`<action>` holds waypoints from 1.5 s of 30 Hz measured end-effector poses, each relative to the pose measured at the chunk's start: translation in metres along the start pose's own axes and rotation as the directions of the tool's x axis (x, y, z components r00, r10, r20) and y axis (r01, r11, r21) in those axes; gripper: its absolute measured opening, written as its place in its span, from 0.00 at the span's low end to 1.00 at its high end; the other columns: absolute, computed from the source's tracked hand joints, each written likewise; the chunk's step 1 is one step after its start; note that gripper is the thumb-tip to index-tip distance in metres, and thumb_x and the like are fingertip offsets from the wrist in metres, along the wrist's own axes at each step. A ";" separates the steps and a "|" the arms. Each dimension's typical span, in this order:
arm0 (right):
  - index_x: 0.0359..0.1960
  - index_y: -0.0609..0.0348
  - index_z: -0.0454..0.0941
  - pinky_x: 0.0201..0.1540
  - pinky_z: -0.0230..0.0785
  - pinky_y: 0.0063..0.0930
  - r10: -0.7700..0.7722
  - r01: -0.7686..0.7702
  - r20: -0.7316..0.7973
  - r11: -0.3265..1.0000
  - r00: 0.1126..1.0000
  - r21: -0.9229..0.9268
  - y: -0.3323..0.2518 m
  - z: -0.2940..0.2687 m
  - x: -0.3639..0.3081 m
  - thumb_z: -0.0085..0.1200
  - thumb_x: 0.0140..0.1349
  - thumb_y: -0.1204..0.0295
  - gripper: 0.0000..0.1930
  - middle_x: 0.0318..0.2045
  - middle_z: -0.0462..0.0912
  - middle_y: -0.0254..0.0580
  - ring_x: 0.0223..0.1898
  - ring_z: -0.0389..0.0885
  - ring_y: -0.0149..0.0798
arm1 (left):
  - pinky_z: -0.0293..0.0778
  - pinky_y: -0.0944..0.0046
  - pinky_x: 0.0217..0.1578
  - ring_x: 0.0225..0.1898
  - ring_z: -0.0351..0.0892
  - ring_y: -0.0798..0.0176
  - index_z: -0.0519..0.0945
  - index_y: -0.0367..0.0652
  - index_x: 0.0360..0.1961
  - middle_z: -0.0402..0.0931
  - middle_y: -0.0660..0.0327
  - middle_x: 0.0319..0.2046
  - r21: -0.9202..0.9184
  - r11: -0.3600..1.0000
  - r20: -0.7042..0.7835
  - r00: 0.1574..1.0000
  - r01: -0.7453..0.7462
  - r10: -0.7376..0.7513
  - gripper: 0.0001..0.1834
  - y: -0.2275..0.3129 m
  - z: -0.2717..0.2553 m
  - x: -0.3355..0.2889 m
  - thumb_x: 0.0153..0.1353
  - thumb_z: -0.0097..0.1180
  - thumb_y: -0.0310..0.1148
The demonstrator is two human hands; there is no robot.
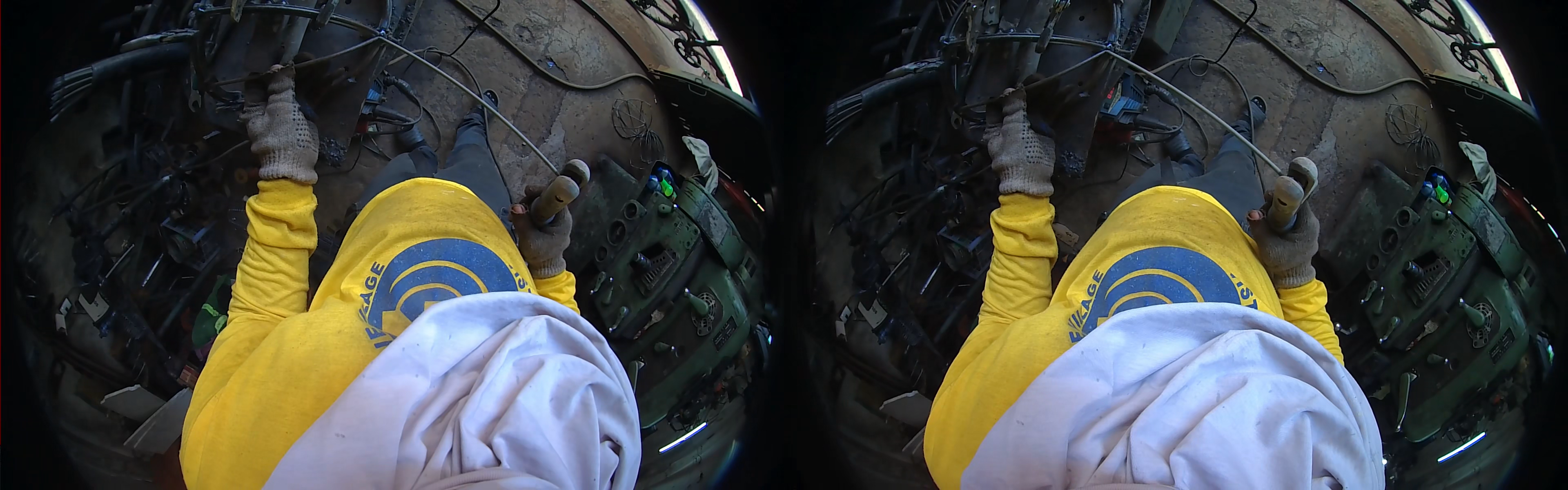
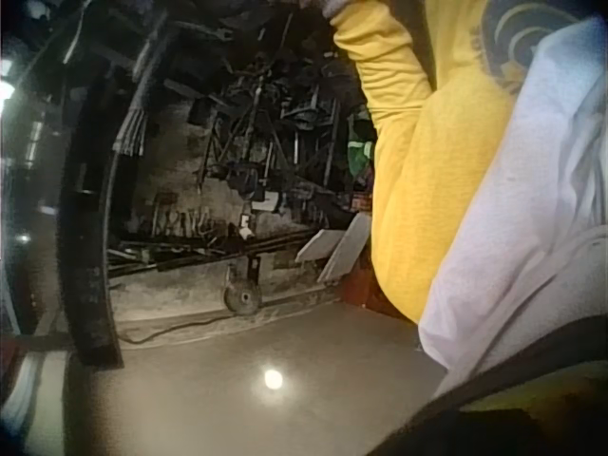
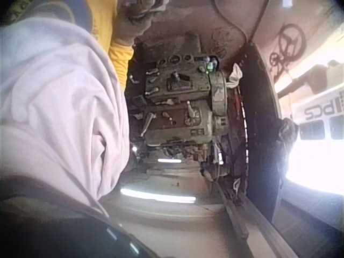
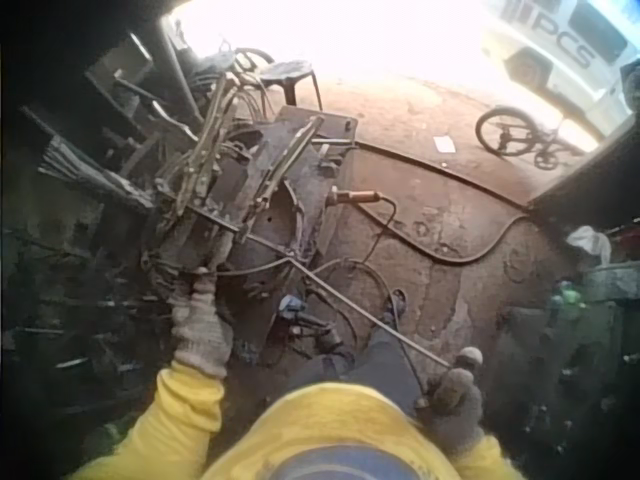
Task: The person assembles and welds a metal frame by positioning rods and plates, securing them with clamps, and using a welding torch to join the pieces before grinding the welds with an angle grinder.
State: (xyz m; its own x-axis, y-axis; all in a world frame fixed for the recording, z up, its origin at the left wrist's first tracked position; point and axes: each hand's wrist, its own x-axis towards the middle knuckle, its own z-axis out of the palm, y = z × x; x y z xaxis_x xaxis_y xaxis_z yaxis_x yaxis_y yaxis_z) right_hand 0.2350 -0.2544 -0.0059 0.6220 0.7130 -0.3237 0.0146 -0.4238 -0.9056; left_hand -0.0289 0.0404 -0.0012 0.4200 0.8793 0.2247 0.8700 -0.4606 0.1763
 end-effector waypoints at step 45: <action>0.50 0.62 0.77 0.34 0.74 0.23 -0.235 0.186 -0.191 0.952 0.953 -0.245 -0.079 -0.002 0.060 0.67 0.60 0.74 0.18 0.32 0.82 0.34 0.29 0.80 0.26 | 0.71 0.55 0.57 0.52 0.77 0.50 0.78 0.44 0.58 0.78 0.53 0.51 -0.511 0.791 0.052 0.930 0.337 -0.363 0.19 0.012 0.003 0.013 0.65 0.59 0.29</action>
State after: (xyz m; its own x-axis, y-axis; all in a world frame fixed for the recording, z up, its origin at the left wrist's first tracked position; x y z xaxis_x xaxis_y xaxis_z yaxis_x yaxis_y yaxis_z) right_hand 0.2727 -0.1794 0.0470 0.7386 0.6727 -0.0430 0.3212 -0.4072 -0.8550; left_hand -0.0122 0.0465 0.0009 0.0887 0.9915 0.0954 0.6975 -0.1301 0.7047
